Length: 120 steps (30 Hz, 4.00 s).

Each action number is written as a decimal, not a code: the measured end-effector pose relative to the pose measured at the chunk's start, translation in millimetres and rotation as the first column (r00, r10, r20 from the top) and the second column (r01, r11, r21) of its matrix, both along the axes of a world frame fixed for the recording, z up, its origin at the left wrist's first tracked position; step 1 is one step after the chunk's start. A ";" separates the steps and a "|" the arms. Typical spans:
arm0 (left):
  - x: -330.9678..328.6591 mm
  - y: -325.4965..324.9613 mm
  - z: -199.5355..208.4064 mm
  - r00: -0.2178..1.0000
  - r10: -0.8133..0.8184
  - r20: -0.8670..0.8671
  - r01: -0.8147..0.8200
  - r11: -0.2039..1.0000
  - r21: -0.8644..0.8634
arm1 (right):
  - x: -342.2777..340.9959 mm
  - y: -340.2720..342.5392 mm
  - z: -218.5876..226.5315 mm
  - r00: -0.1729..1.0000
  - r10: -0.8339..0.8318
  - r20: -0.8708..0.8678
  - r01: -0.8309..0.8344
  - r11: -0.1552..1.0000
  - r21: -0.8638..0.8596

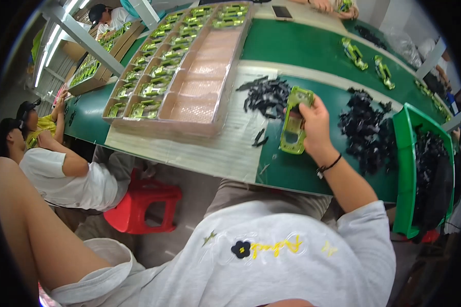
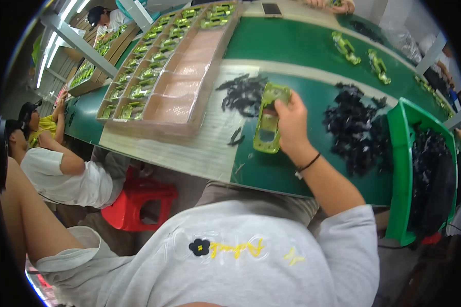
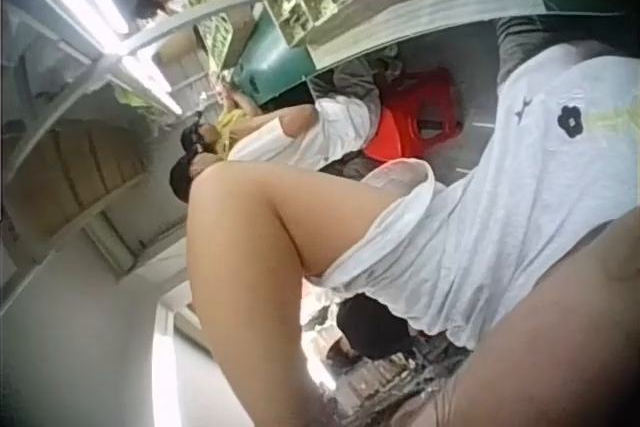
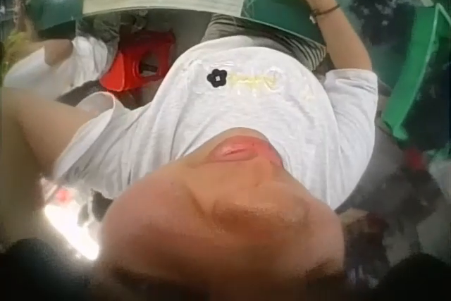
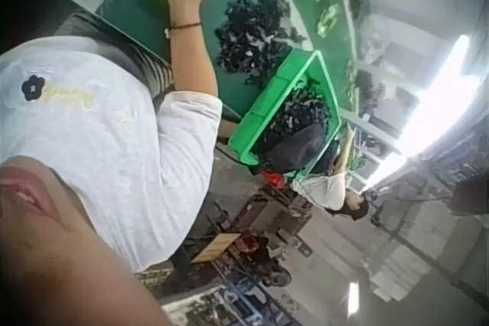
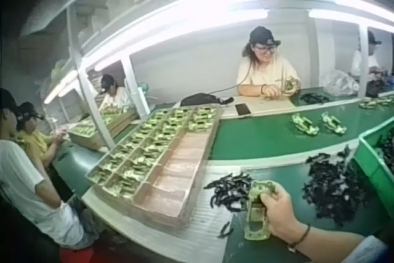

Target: The person takes toy car shells from a tray, inserts small black plastic components into each shell by hand, presses them into place, and places the assembled car shells onto the workbench.

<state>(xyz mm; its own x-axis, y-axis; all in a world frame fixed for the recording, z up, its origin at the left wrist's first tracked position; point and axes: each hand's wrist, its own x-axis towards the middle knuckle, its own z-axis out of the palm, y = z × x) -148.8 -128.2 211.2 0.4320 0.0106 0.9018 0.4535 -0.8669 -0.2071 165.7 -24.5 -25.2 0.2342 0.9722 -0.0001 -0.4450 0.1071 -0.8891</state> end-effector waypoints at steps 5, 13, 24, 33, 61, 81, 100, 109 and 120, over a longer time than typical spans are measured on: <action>19.5 40.8 -46.4 0.974 0.014 0.226 -0.032 0.997 0.075 | -6.3 -3.9 -17.6 0.999 -0.046 0.007 0.046 0.997 0.060; 53.8 95.9 -105.2 0.928 0.027 0.372 0.020 0.992 -0.121 | -0.2 -8.8 -4.6 0.995 -0.100 -0.002 0.100 0.992 0.071; 146.4 116.1 -153.1 0.910 -0.031 0.414 0.389 0.409 -0.825 | 2.8 -8.3 7.6 0.985 -0.140 0.098 0.112 0.963 0.247; 193.6 135.0 -202.0 0.895 -0.179 0.408 0.436 0.162 -0.885 | 1.2 -9.1 13.3 0.952 -0.191 0.241 0.129 0.960 0.250; 193.5 121.1 -220.9 0.864 0.020 0.504 0.482 0.259 -0.837 | -13.1 -20.9 16.1 0.846 -0.309 0.436 0.192 0.937 0.291; 190.7 137.0 -210.1 0.689 -0.105 0.718 0.645 -0.365 -0.672 | 2.2 -12.6 36.7 0.984 -0.150 0.096 0.130 0.973 0.190; 153.1 174.4 -203.4 0.323 0.312 0.893 0.876 -0.457 -0.157 | -35.6 -36.3 19.9 -0.186 -0.261 0.947 -0.657 0.749 0.078; 150.7 170.8 -208.8 0.319 0.353 0.880 0.879 -0.456 -0.136 | 2.2 -50.9 29.8 0.196 0.103 0.975 -0.405 0.914 -0.015; 160.0 162.4 -209.5 0.432 0.322 0.842 0.766 -0.624 -0.155 | 46.9 -63.6 22.8 0.462 0.308 0.831 -0.250 0.945 -0.211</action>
<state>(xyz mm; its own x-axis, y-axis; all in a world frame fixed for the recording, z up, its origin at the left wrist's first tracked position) 11.2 34.1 1.7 0.6238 0.7747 -0.1036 -0.5665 0.5395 0.6230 212.7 -88.1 -2.4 -0.1347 0.9908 -0.0109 0.5239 0.0618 -0.8495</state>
